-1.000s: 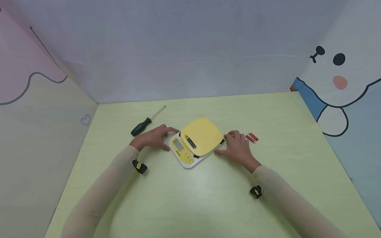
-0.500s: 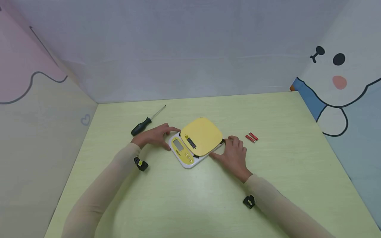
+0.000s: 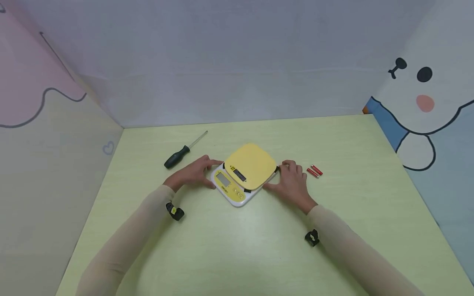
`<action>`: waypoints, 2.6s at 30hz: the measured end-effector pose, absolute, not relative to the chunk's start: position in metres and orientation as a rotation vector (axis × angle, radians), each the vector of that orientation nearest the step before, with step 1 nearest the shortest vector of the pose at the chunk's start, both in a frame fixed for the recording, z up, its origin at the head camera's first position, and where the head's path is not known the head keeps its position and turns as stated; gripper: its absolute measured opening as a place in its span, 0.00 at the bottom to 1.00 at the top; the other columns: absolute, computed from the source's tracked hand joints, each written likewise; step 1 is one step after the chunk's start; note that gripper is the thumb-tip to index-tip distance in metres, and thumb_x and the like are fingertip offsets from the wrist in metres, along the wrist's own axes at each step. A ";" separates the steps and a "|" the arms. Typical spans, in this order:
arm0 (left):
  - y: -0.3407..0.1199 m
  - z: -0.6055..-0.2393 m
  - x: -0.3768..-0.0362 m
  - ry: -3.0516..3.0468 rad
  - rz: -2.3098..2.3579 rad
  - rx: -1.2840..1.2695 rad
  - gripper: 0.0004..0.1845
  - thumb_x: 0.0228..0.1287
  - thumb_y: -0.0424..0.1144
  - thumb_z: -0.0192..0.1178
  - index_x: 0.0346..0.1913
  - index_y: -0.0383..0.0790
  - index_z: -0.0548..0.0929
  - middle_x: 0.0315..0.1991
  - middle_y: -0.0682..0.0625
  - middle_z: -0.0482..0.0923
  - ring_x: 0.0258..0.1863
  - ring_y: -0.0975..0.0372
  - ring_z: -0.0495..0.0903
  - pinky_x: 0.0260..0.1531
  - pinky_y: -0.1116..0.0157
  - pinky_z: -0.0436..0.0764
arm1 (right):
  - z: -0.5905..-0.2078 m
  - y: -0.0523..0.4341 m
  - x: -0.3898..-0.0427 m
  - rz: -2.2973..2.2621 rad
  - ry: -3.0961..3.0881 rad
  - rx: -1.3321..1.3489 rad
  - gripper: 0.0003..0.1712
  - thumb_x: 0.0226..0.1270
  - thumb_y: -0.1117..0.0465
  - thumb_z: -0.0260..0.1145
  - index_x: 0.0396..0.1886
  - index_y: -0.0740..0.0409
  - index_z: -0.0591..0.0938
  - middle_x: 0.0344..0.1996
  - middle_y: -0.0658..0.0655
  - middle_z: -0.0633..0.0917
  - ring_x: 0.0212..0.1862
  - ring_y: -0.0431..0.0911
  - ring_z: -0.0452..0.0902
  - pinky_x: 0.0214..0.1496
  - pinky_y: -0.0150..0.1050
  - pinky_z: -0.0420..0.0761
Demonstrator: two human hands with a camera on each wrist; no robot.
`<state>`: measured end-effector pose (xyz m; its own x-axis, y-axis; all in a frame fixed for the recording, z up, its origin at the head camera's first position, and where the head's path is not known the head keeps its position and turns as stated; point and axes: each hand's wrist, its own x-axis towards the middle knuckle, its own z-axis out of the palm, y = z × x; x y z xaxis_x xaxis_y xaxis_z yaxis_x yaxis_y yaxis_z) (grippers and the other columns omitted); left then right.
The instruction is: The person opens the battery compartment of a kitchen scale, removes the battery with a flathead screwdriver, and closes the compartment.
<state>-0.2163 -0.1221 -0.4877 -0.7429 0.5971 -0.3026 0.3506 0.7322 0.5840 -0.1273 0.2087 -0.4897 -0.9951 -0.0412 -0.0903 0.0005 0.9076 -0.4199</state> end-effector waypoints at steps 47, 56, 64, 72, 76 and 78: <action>-0.116 -0.476 -0.245 2.416 0.511 0.815 0.54 0.42 0.47 0.80 0.75 0.59 0.62 0.80 0.51 0.44 0.79 0.47 0.33 0.74 0.42 0.41 | -0.488 0.206 -0.114 -0.611 2.868 -0.253 0.59 0.48 0.35 0.74 0.74 0.60 0.62 0.72 0.67 0.59 0.75 0.67 0.46 0.67 0.75 0.47; -0.115 -0.475 -0.241 2.443 0.469 0.869 0.57 0.39 0.52 0.80 0.76 0.55 0.60 0.80 0.47 0.43 0.78 0.44 0.34 0.74 0.42 0.41 | -0.488 0.205 -0.118 -0.604 2.864 -0.285 0.60 0.49 0.35 0.73 0.76 0.58 0.60 0.74 0.66 0.57 0.76 0.67 0.42 0.67 0.75 0.44; -0.119 -0.475 -0.230 2.491 0.454 0.847 0.56 0.43 0.52 0.79 0.76 0.53 0.59 0.80 0.45 0.42 0.78 0.42 0.35 0.73 0.40 0.44 | -0.486 0.210 -0.135 -0.576 2.836 -0.375 0.60 0.49 0.34 0.73 0.76 0.56 0.60 0.74 0.66 0.56 0.76 0.68 0.41 0.67 0.76 0.43; -0.120 -0.483 -0.212 2.574 0.490 0.766 0.58 0.41 0.54 0.79 0.76 0.51 0.59 0.80 0.44 0.42 0.78 0.42 0.37 0.72 0.38 0.45 | -0.482 0.221 -0.156 -0.544 2.785 -0.507 0.59 0.48 0.36 0.75 0.75 0.56 0.61 0.75 0.65 0.53 0.76 0.68 0.38 0.67 0.77 0.42; -0.119 -0.487 -0.200 2.615 0.545 0.694 0.58 0.41 0.56 0.79 0.76 0.52 0.60 0.80 0.45 0.41 0.78 0.43 0.36 0.72 0.38 0.44 | -0.481 0.226 -0.166 -0.543 2.747 -0.552 0.59 0.48 0.38 0.76 0.76 0.54 0.61 0.76 0.65 0.51 0.77 0.67 0.36 0.68 0.76 0.42; -0.118 -0.489 -0.195 2.630 0.569 0.665 0.57 0.41 0.57 0.78 0.76 0.53 0.59 0.80 0.46 0.41 0.78 0.44 0.36 0.72 0.38 0.44 | -0.481 0.228 -0.171 -0.533 2.731 -0.574 0.59 0.48 0.38 0.76 0.76 0.54 0.61 0.76 0.64 0.51 0.77 0.67 0.36 0.68 0.75 0.43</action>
<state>-0.1947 -0.1179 -0.4894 -0.8210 0.5142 -0.2479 0.3658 0.8073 0.4630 -0.1713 0.2282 -0.4814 -0.8753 -0.4351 -0.2110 -0.3239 0.8516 -0.4122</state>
